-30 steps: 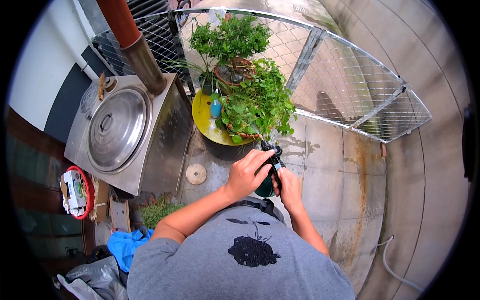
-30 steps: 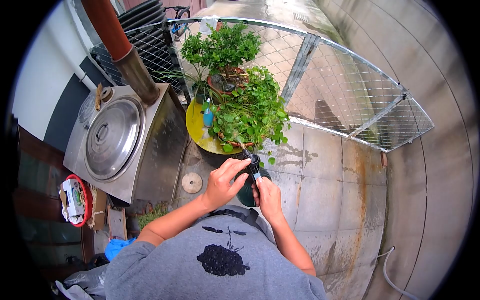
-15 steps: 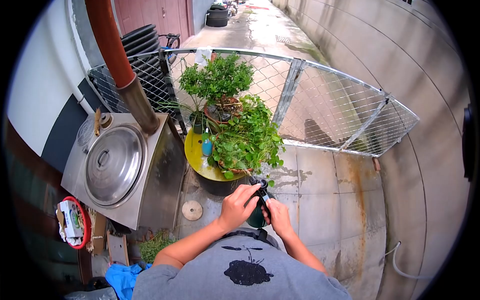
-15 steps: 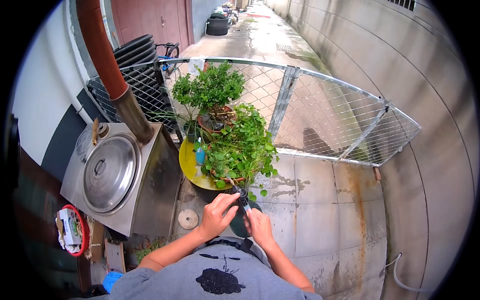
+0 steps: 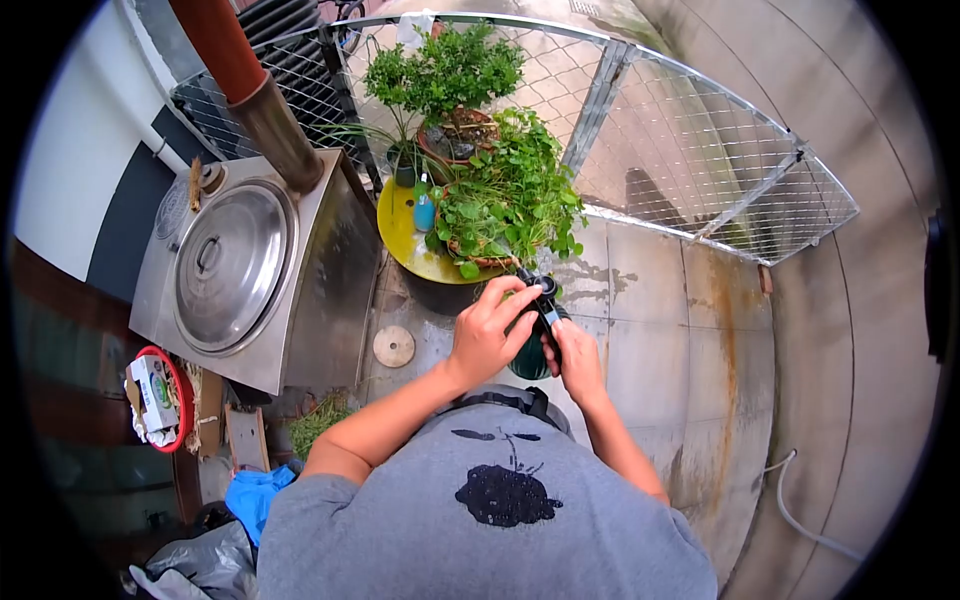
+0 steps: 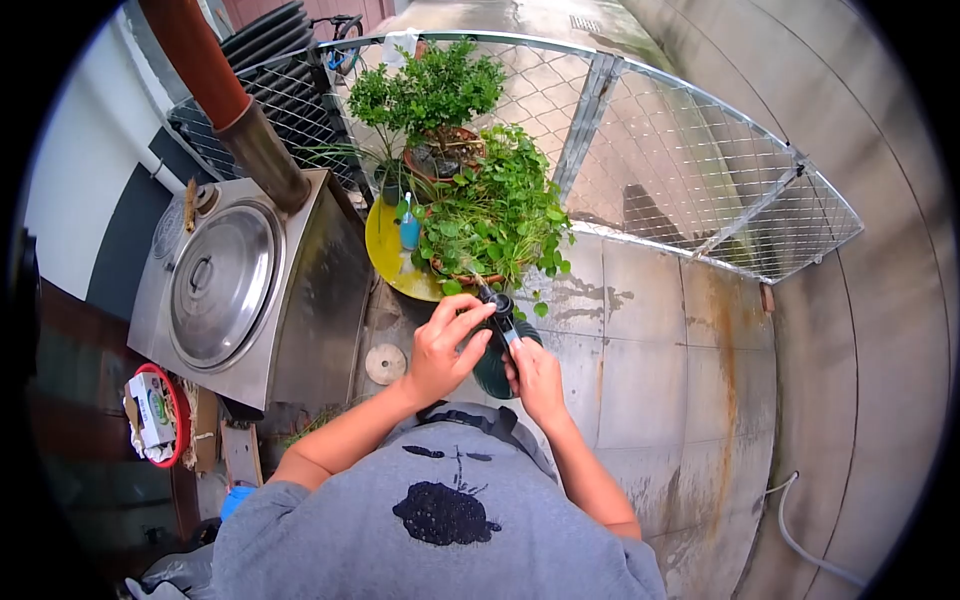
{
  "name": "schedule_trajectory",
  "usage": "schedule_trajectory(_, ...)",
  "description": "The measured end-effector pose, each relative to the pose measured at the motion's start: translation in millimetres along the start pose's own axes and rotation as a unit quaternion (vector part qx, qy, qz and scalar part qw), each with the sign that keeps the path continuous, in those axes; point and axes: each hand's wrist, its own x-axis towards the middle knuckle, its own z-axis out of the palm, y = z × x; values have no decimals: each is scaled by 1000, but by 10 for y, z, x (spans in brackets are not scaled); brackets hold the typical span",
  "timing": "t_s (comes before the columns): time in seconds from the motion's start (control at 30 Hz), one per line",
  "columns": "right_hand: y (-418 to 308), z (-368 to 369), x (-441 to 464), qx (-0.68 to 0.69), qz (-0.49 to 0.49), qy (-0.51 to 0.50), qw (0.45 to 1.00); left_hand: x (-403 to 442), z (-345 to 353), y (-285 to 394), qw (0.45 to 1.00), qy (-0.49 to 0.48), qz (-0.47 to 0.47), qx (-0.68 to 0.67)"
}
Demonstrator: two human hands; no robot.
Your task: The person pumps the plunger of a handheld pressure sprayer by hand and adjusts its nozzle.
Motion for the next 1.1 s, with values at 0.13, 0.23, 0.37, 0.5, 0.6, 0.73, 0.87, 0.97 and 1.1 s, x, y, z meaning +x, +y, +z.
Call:
schedule_trajectory(0.13,10,-3,58,-26,-19,-8,999,152,13,-45,998,25,52,25)
schedule_trajectory(0.23,-129,6,80,-45,-44,-17,998,341,-35,7,998,-18,49,39)
schedule_trajectory(0.37,-188,8,121,-38,-48,-4,998,558,-18,42,994,-56,76,60)
schedule_trajectory(0.5,-149,-33,113,-44,-51,-7,998,576,25,75,992,-58,97,63)
schedule_trajectory(0.6,-52,-70,82,-56,-43,-9,997,579,40,95,992,-54,82,75)
schedule_trajectory(0.73,-22,-67,10,-54,-31,2,998,531,156,-12,985,-74,79,132)
schedule_trajectory(0.87,0,-78,-33,-52,-37,14,998,657,199,38,984,-42,120,126)
schedule_trajectory(0.97,94,-89,-42,-34,-28,20,999,802,152,171,982,-13,137,131)
schedule_trajectory(1.1,180,-147,-27,-21,-11,11,1000,844,171,100,981,0,145,130)
